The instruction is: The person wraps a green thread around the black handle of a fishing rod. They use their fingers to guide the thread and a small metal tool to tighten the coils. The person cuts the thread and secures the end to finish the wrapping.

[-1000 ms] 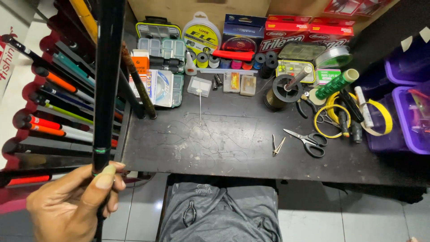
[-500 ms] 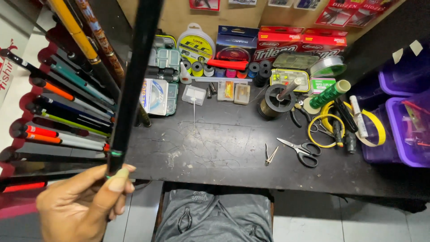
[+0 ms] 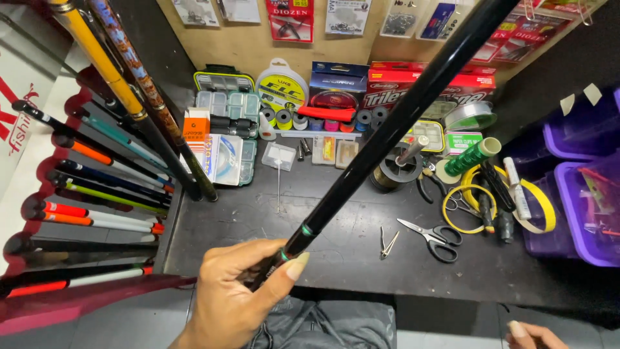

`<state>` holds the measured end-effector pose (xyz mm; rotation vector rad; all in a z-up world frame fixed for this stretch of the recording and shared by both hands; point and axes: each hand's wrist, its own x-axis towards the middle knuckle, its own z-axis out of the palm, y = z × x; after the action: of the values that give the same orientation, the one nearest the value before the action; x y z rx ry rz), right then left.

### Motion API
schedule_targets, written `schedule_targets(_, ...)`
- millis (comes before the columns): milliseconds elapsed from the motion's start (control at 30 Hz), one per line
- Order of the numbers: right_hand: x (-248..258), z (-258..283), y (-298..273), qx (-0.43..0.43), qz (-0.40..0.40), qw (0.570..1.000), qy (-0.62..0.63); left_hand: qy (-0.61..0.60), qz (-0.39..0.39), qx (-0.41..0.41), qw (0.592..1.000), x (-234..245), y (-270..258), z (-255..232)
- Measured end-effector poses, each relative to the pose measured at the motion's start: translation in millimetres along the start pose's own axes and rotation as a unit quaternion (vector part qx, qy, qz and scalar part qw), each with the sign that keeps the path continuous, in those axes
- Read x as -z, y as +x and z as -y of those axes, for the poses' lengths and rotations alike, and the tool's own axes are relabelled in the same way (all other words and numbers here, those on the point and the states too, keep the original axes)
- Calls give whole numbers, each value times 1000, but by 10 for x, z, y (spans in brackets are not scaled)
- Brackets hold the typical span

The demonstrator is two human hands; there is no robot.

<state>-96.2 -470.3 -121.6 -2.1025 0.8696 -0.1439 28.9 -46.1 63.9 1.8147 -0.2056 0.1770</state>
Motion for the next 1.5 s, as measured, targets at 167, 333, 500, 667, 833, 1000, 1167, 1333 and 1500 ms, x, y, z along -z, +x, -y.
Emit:
schedule_targets(167, -563, 1679, -428, 290, 5, 951, 105, -15, 30, -10, 999, -164, 218, -2)
schedule_targets(333, -967, 2744, -514, 365, 221, 861, 276, -113, 103, 16, 988, -300, 540, -120)
schedule_targets(500, -1065, 3250, -469, 272, 374, 814, 351, -153, 113, 11, 982, -300, 799, -205)
schedule_targets(667, -1082, 3222, -292, 337, 346, 780, 397, -211, 146, 10, 966, -272, 1019, -247)
schedule_targets(833, -928, 3479, -288, 297, 202, 897, 256, -158, 121, -6, 980, -305, 1189, -251)
schedule_targets(1000, -916, 3609, -168, 356, 183, 894, 200, -183, 132, 2, 974, -357, 1308, -207)
schedule_targets(1167, -939, 3841, -96, 499, 122, 854, 82, -252, 160, 54, 953, -399, 1365, -107)
schedule_targets(1333, -883, 3898, -93, 517, 111, 843, 97, -292, 189, 77, 934, -396, 1377, -113)
schedule_targets(1500, -874, 3787, -58, 432, 192, 857, 206, -325, 216, 79, 917, -397, 1432, -130)
